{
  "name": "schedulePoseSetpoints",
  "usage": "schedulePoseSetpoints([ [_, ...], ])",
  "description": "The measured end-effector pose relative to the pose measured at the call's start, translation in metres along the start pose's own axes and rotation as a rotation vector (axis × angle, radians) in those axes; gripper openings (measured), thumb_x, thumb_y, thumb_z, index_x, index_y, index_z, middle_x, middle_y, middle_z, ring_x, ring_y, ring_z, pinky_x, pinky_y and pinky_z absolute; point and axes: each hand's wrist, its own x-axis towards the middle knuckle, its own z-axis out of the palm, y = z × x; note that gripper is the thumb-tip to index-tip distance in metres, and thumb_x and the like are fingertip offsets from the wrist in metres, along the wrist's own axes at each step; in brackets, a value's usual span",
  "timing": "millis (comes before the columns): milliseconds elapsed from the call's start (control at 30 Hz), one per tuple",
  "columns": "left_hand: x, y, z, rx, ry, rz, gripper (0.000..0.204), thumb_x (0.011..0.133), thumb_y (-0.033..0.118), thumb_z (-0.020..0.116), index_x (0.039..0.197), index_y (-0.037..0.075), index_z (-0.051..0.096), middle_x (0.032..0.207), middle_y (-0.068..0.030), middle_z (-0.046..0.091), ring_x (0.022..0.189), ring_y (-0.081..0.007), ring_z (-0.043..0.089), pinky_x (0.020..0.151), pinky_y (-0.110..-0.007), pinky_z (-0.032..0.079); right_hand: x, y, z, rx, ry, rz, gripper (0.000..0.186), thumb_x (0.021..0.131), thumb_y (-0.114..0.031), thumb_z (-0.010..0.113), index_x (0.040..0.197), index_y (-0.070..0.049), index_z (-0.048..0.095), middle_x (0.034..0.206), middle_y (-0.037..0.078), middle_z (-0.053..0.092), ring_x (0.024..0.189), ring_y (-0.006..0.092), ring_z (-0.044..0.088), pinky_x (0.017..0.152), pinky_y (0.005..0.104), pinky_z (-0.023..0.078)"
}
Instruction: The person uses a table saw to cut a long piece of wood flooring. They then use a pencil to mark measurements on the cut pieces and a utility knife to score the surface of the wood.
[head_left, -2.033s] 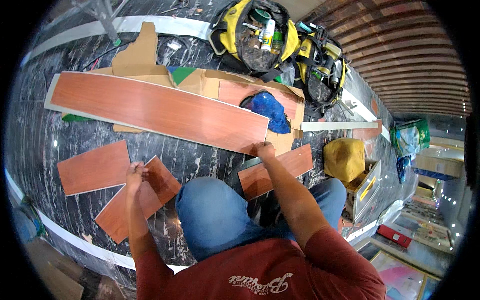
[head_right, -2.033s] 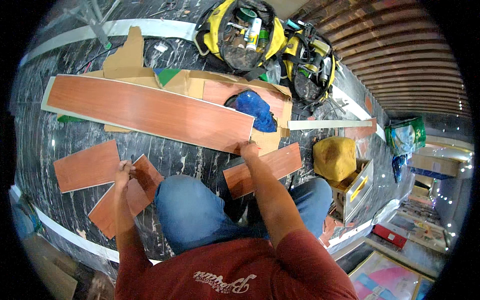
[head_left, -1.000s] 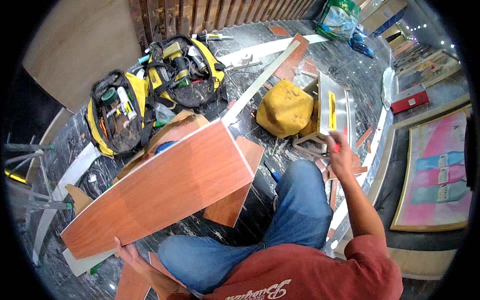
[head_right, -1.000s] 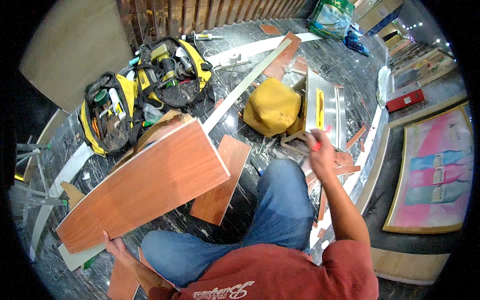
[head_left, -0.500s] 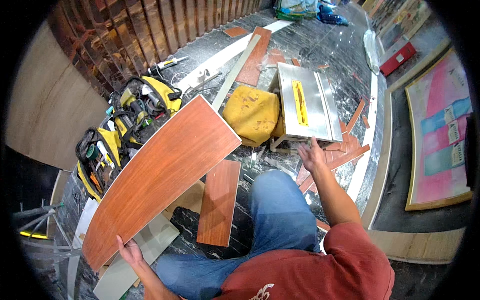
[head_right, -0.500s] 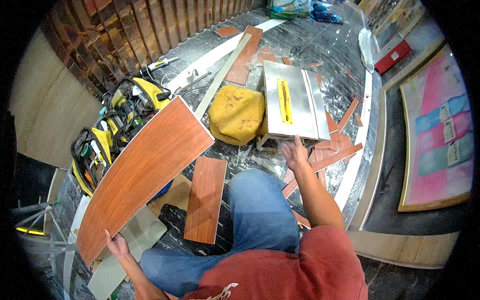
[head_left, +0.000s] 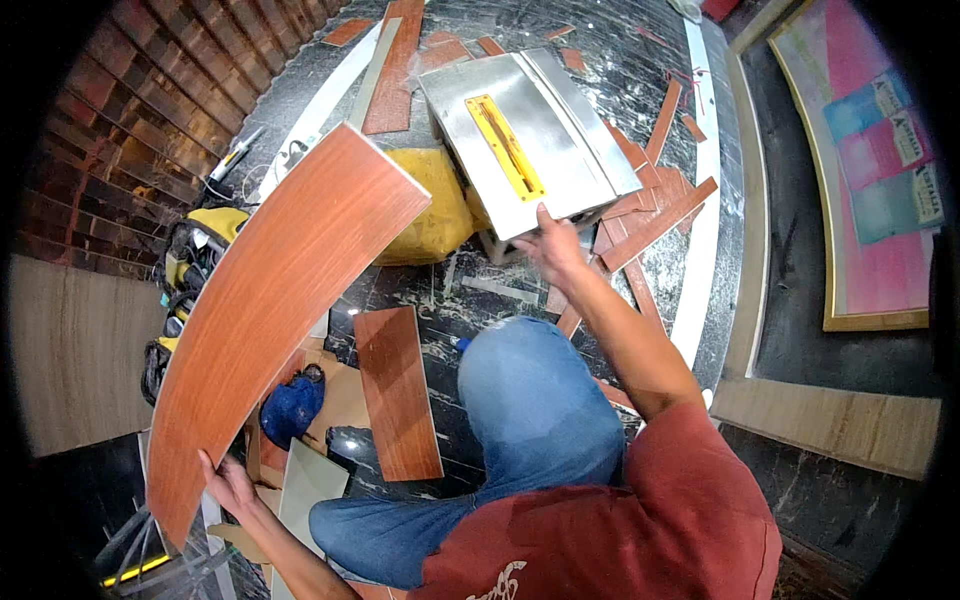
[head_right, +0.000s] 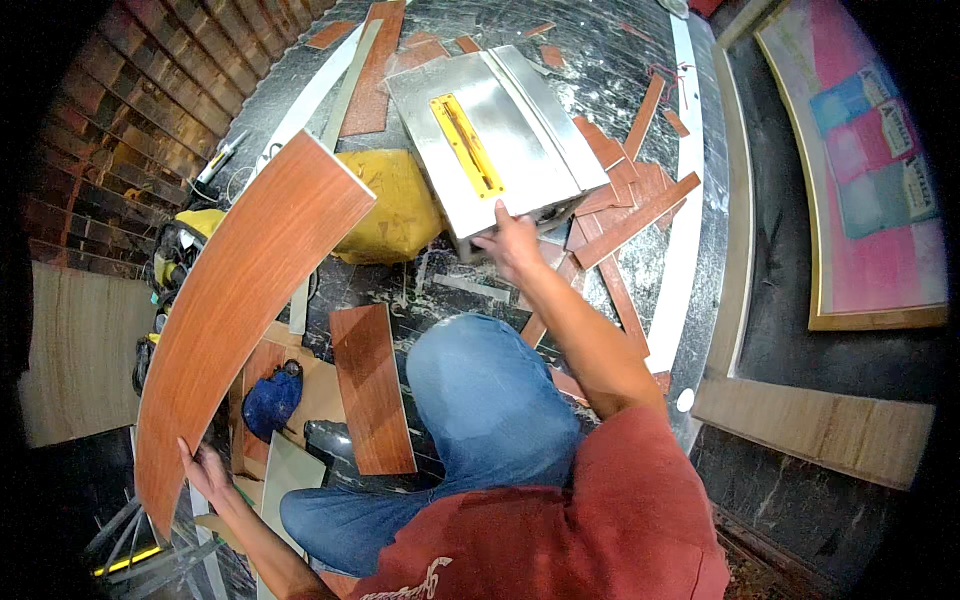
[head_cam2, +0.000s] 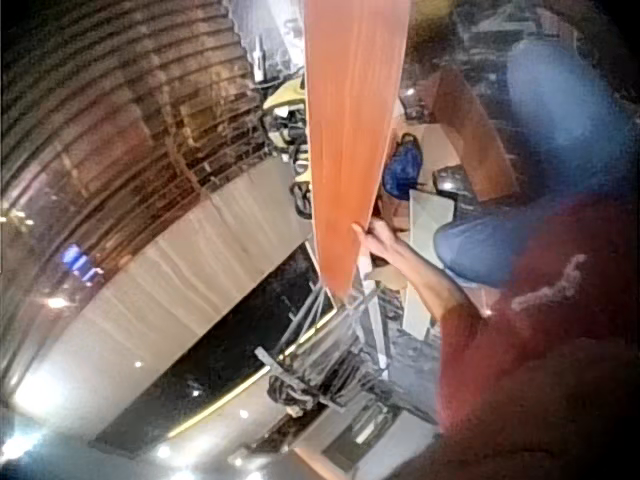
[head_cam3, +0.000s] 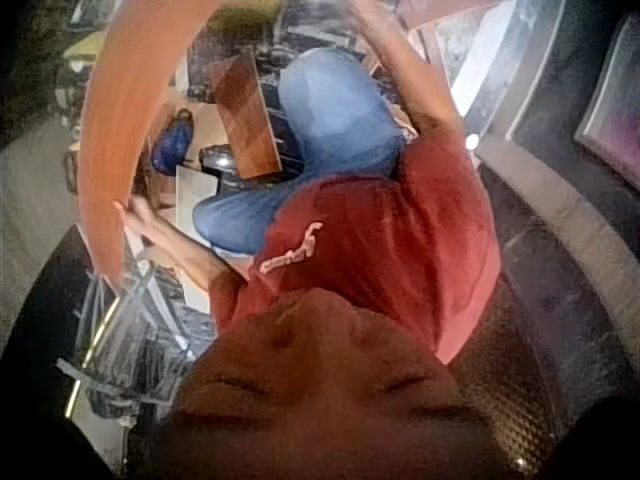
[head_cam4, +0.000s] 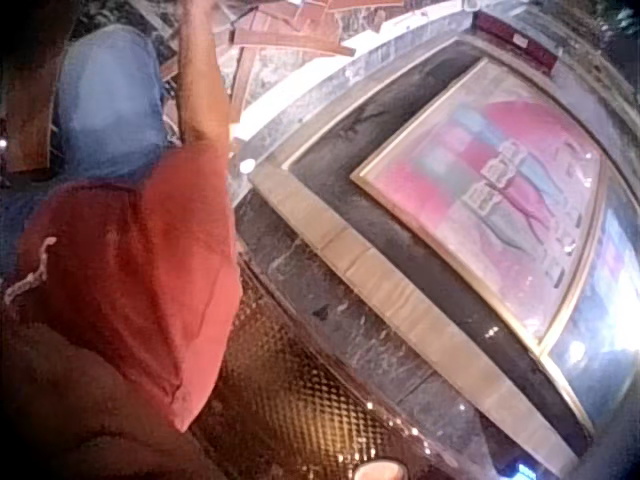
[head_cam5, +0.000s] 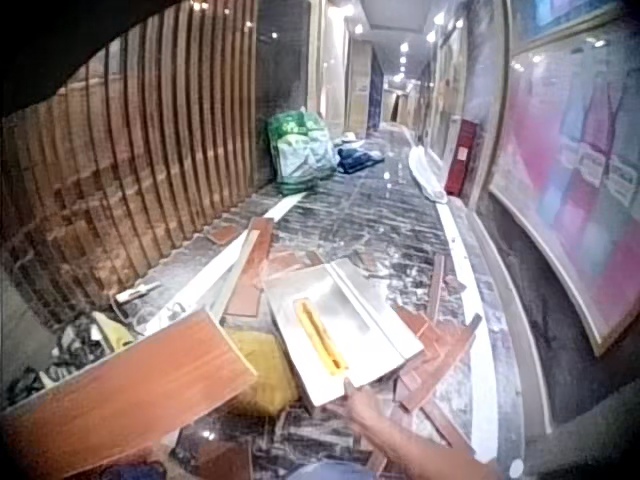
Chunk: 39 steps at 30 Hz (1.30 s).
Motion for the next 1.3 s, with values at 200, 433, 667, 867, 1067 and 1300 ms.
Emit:
schedulePoseSetpoints([
  [200,0.067,-0.04,0.047,-0.058,-0.134,-0.191,0.04,0.099,0.005,0.059,0.136,-0.006,0.048,0.136,-0.0176,0.059,0.122,-0.0283,0.059,0.104,-0.038,0.052,-0.007,-0.057,-0.058,-0.206,-0.101,0.158,0.04,0.103,-0.031,0.058,0.128,0.001,0.055,0.112,0.011,0.065,0.099,0.0205,0.063,0.084,0.0359,0.053],
  [433,0.065,-0.091,0.102,0.127,0.029,-0.083,0.046,0.098,0.002,0.059,0.141,0.0,0.045,0.142,-0.016,0.053,0.13,-0.0299,0.053,0.111,-0.047,0.045,-0.045,-0.173,-0.044,-1.442,-0.352,-0.102,0.042,0.093,-0.037,0.068,0.098,0.005,0.069,0.082,0.02,0.071,0.08,0.0312,0.07,0.074,0.041,0.054],
  [667,0.046,-0.14,0.148,0.063,0.146,-0.164,0.053,0.099,0.009,0.056,0.148,0.001,0.037,0.151,-0.0186,0.043,0.139,-0.0359,0.043,0.116,-0.056,0.036,0.178,-0.282,0.028,-1.396,-0.055,-0.904,0.043,0.096,-0.04,0.06,0.115,-0.003,0.064,0.11,0.024,0.068,0.102,0.0422,0.065,0.088,0.0466,0.051],
  [867,0.025,-0.139,0.124,0.091,0.239,-0.088,0.05,0.1,0.016,0.059,0.145,0.003,0.042,0.147,-0.0165,0.049,0.136,-0.0358,0.045,0.114,-0.057,0.037,0.355,-0.254,0.117,-1.725,-0.291,-0.608,0.052,0.096,-0.046,0.06,0.132,-0.008,0.057,0.126,0.024,0.063,0.124,0.0386,0.056,0.101,0.0443,0.045],
  [1067,-0.003,-0.13,0.129,0.163,0.364,-0.01,0.049,0.101,0.017,0.058,0.144,0.003,0.042,0.146,-0.017,0.05,0.134,-0.0351,0.047,0.114,-0.056,0.039,0.464,-0.221,0.141,-2.019,-0.349,-0.262,0.069,0.09,-0.056,0.061,0.143,-0.014,0.047,0.141,0.021,0.051,0.138,0.0335,0.041,0.113,0.0455,0.034],
  [1300,-0.025,-0.138,0.159,0.191,0.375,0.049,0.047,0.101,0.014,0.055,0.144,0.001,0.041,0.147,-0.0176,0.048,0.136,-0.0356,0.046,0.114,-0.055,0.039,0.459,-0.234,0.142,-1.892,-0.239,-0.368,0.058,0.093,-0.053,0.06,0.127,-0.006,0.061,0.125,0.021,0.064,0.124,0.0303,0.055,0.108,0.0442,0.04],
])
